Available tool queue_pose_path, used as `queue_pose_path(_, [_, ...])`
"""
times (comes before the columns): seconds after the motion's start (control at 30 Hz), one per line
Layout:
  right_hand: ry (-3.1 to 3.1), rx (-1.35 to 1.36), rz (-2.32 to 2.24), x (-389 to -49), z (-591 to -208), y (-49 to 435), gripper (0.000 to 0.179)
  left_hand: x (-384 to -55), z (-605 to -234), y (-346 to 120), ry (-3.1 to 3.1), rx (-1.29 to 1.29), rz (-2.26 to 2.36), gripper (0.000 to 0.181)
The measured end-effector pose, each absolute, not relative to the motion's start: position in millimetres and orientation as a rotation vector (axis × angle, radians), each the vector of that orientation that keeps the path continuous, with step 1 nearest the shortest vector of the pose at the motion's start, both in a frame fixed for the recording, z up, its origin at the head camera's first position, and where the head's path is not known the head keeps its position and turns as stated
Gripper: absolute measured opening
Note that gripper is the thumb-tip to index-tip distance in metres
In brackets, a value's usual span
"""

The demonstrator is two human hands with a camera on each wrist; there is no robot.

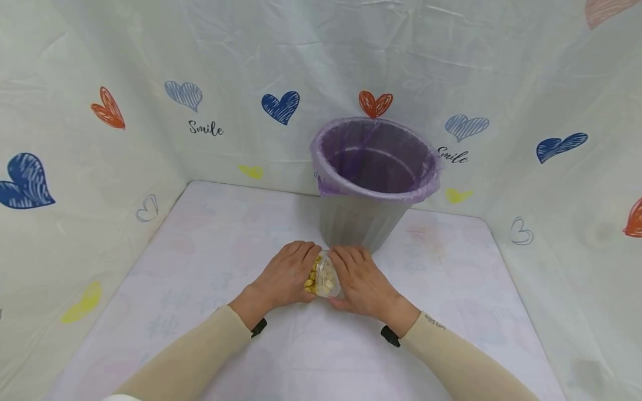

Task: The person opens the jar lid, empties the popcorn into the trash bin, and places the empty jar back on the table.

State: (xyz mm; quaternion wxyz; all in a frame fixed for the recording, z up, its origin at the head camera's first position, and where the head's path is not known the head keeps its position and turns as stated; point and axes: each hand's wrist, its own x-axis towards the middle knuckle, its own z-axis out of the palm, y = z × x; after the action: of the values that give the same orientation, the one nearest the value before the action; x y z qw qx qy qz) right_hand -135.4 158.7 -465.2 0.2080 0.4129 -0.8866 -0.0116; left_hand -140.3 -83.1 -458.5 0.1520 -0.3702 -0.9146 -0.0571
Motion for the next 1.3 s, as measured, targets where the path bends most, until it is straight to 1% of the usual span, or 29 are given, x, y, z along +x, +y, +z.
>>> queue_pose_path(0.17, [-2.438,1.175,-0.056,-135.0,-464.6,158.4,0.109,-141.4,-458.5,-83.7,-2.633,-1.055,-0.154,0.099])
queue_pose_path(0.33, [-2.509,1.074,0.047,-135.1,-463.3,156.6,0.107,-141.8,-458.9,-84.2,-2.641,-1.050,-0.168,0.100])
queue_pose_path(0.47, [-2.516,1.055,0.040,-135.6,-463.2,157.3,0.105,-141.7,-458.8,-84.0,-2.637,-1.051,-0.178,0.100])
queue_pose_path(0.67, [-2.461,1.110,-0.061,-135.4,-460.7,157.3,0.101,-142.0,-458.7,-83.4,-2.643,-1.053,-0.168,0.101])
queue_pose_path(0.8, [-2.421,1.178,-0.131,-134.7,-459.1,158.5,0.104,-142.2,-457.9,-83.1,-2.648,-1.051,-0.161,0.100])
queue_pose_path(1.0, [-2.488,1.104,0.015,-134.7,-460.0,158.9,0.108,-142.0,-456.2,-83.3,-2.658,-1.047,-0.180,0.101])
queue_pose_path(1.17, [-2.535,1.045,0.071,-135.6,-460.4,158.9,0.106,-141.6,-455.5,-83.3,-2.663,-1.047,-0.197,0.102])
queue_pose_path(1.3, [-2.509,1.076,0.055,-136.2,-459.5,158.9,0.102,-141.8,-454.8,-83.0,-2.669,-1.047,-0.184,0.102])
